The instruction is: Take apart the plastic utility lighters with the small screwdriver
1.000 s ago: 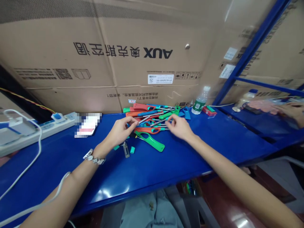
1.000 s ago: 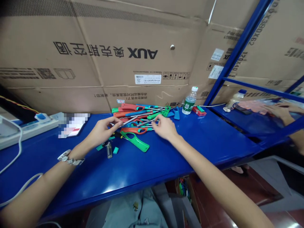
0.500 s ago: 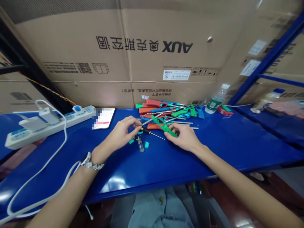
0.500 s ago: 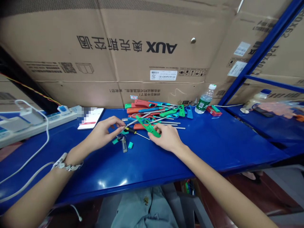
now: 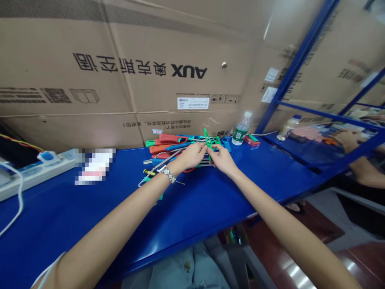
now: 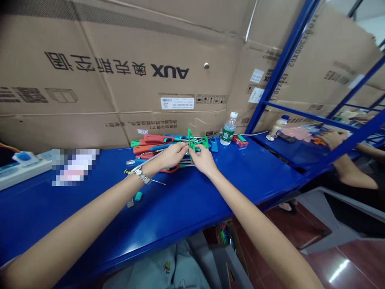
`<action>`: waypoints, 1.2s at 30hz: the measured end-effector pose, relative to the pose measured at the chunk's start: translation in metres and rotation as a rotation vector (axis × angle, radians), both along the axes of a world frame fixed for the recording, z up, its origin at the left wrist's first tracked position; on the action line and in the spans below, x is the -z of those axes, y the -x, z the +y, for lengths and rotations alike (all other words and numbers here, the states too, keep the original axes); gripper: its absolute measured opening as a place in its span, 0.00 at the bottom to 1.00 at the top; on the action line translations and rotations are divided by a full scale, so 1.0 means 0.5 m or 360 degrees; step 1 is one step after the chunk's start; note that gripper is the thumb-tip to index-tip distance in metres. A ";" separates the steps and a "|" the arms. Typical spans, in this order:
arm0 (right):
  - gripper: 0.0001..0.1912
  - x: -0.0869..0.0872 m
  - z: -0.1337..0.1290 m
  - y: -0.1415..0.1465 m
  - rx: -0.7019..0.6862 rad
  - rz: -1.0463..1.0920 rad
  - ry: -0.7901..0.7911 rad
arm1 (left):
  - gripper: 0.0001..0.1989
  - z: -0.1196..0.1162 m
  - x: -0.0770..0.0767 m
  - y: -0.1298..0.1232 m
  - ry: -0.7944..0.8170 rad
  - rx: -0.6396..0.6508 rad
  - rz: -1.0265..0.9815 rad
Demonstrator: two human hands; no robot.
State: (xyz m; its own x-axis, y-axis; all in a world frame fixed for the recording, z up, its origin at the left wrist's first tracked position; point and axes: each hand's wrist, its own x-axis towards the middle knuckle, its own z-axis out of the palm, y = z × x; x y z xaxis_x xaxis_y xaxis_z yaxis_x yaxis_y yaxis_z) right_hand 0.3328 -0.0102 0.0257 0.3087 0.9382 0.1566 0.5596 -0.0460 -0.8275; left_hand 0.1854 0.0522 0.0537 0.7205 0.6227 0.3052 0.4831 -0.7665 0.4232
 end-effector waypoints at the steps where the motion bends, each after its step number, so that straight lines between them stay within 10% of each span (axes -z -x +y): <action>1: 0.22 -0.006 0.010 -0.016 0.0058 -0.0056 0.0036 | 0.19 0.008 -0.003 -0.010 -0.0081 -0.0065 0.0085; 9: 0.21 -0.049 0.098 -0.116 0.0387 -0.0821 0.0515 | 0.11 0.058 -0.012 -0.040 -0.0288 -0.0304 0.0511; 22: 0.31 0.006 0.067 -0.110 0.0228 -0.0678 0.0094 | 0.13 0.053 -0.050 -0.051 -0.0484 -0.0350 0.0745; 30: 0.22 0.022 0.018 -0.065 0.0139 -0.0638 -0.0129 | 0.16 0.019 -0.131 0.120 -0.0768 -0.0340 0.0597; 36: 0.17 0.016 0.000 0.017 -0.0166 -0.0339 -0.0244 | 0.13 -0.068 -0.077 0.265 -0.0332 -0.0373 -0.0262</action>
State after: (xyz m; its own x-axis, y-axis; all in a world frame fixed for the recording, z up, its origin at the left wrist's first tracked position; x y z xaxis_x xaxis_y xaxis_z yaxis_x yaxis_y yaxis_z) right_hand 0.3245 -0.0101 0.0179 0.1569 0.9234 0.3504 0.7168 0.1376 -0.6836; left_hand 0.0531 0.0181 0.0925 0.4961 0.6774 0.5432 0.5944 -0.7210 0.3562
